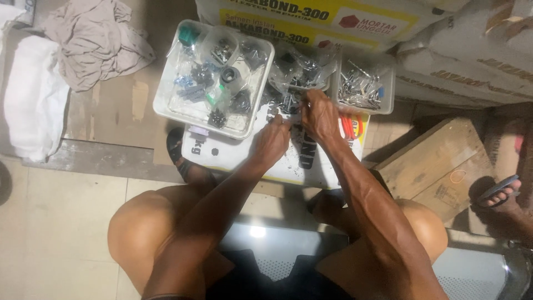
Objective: The person sits on a low stool and sorts small metal fasteners, such as screws and bolts, from a plastic container into smaller plastic bags. They handle the items by hand, picking them up and placing them into the bags.
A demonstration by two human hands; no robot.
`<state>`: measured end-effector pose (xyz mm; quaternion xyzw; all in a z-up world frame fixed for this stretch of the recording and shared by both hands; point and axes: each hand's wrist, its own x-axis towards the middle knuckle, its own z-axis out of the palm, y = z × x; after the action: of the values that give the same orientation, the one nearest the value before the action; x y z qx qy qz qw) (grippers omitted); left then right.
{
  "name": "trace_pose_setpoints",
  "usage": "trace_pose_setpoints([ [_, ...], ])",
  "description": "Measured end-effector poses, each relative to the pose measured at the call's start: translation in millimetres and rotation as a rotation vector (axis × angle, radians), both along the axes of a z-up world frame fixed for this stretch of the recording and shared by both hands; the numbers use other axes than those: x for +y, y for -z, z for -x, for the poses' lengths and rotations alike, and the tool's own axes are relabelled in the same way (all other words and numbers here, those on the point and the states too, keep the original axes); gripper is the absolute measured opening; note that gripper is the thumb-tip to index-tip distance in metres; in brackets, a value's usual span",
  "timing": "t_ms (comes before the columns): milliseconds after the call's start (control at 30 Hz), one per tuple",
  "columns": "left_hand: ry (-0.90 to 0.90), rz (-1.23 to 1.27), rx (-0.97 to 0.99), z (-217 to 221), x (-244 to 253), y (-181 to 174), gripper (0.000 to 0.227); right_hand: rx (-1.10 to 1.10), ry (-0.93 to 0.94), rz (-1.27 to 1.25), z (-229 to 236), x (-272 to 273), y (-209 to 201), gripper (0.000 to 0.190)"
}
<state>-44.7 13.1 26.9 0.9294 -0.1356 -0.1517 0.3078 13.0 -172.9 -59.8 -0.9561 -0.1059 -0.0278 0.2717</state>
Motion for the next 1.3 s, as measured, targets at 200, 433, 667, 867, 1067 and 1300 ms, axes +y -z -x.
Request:
trace_pose_setpoints([
  [200,-0.031,-0.024,-0.076,-5,-8,28,0.012,0.363,0.042,0.409,8,-40,-7,0.025],
  [433,-0.088,0.06,-0.075,2,-10,56,0.009,0.339,-0.085,0.328,37,-28,-33,0.038],
  [667,-0.195,0.386,-0.075,-1,-8,67,0.012,0.306,-0.073,0.364,40,-8,-46,0.021],
  [867,-0.499,0.61,0.137,-15,-14,83,0.01,0.246,-0.09,0.073,32,-23,-11,0.016],
  [1067,-0.72,0.859,0.285,-12,-16,35,0.01,0.273,-0.079,-0.406,45,-19,-77,0.028],
  [1300,-0.732,0.948,0.32,-15,-13,34,0.011,0.389,-0.124,-0.396,54,-2,-105,0.032],
])
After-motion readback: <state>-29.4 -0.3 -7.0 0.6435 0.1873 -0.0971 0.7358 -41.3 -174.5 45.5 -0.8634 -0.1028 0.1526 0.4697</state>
